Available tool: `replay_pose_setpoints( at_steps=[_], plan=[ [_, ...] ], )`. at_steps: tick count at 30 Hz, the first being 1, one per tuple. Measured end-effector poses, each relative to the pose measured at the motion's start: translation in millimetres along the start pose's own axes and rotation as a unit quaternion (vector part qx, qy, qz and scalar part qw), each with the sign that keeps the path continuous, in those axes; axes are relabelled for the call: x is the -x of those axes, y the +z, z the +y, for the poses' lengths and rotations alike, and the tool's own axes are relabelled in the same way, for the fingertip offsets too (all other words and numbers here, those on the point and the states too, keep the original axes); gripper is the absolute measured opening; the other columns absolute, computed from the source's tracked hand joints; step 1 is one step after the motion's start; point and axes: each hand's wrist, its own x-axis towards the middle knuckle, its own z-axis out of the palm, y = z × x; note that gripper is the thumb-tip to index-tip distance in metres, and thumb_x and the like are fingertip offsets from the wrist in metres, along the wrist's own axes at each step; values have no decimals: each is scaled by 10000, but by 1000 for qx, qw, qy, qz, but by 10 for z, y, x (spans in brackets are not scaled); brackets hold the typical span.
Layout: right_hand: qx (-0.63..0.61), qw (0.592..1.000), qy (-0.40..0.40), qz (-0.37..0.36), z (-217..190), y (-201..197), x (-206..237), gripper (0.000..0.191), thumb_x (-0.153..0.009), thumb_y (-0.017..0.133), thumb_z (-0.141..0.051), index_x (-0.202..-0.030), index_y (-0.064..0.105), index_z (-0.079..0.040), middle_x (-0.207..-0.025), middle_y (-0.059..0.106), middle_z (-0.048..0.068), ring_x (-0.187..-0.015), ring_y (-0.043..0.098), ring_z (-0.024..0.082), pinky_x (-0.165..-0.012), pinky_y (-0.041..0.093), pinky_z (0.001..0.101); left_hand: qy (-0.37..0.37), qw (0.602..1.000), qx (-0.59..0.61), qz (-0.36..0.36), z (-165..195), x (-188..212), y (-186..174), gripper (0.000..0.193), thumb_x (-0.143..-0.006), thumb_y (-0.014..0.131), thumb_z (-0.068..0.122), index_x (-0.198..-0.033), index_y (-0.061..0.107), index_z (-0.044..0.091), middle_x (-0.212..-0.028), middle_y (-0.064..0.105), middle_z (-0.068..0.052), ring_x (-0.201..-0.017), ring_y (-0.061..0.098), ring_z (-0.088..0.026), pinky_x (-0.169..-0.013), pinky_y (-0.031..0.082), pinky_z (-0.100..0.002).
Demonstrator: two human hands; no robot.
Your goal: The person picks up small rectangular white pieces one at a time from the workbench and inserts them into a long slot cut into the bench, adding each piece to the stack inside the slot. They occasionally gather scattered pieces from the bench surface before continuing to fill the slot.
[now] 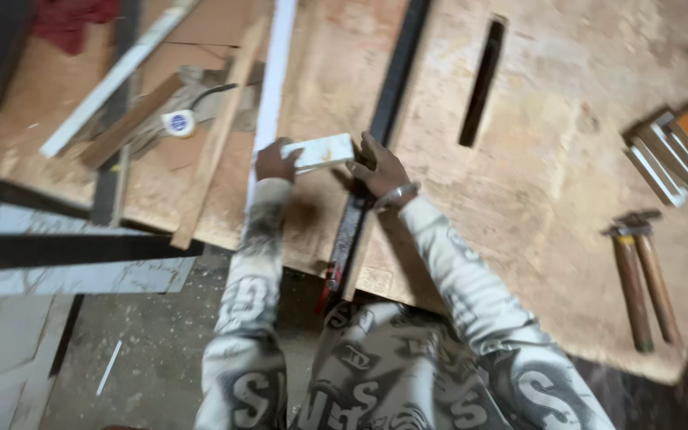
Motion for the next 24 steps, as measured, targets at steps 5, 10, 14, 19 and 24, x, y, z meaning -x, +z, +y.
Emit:
replay_pose_setpoints(
  at_steps=[5,10,14,19,24],
  plan=[
    [-100,982,13,162,562,-902,1018,598,-947,739,-166,-1489,515,-52,-1375,654,144,-1183,703,239,-979,612,366,52,999,1,-1,-218,45,74,387,-879,805,449,-1031,747,98,-932,745,-182,-835,708,-392,-754,553,-479],
    [100,919,44,380,1307,-2645,1605,549,-870,856,-94,-1364,621,-37,-1199,718,124,-1076,705,221,-906,612,353,2,997,21,70,-112,227,-133,384,-946,743,380,-1174,696,75,-1026,740,-194,-921,726,-381,-814,563,-467],
    [296,814,128,484,1612,-3968,1973,681,-803,972,-218,-1349,616,-19,-1256,685,186,-1137,678,319,-959,575,432,6,984,138,111,216,783,-576,233,-1044,648,194,-1188,711,22,-1071,747,-165,-949,714,-261,-862,563,-373],
    [484,775,172,369,1686,-5060,1821,849,-813,960,-358,-1419,532,53,-1324,568,293,-1217,526,461,-1042,433,551,-21,981,124,147,950,1662,-1142,208,-1098,609,158,-1200,691,-4,-1070,722,-156,-912,707,-209,-837,569,-340],
    [589,704,231,323,1884,-5001,1510,674,-837,882,-327,-1370,586,-38,-1318,577,238,-1231,524,436,-1020,402,607,183,969,-33,162,1734,2159,-736,95,-1019,654,87,-1037,736,42,-904,671,-136,-813,627,-309,-740,512,-432]
  ],
)
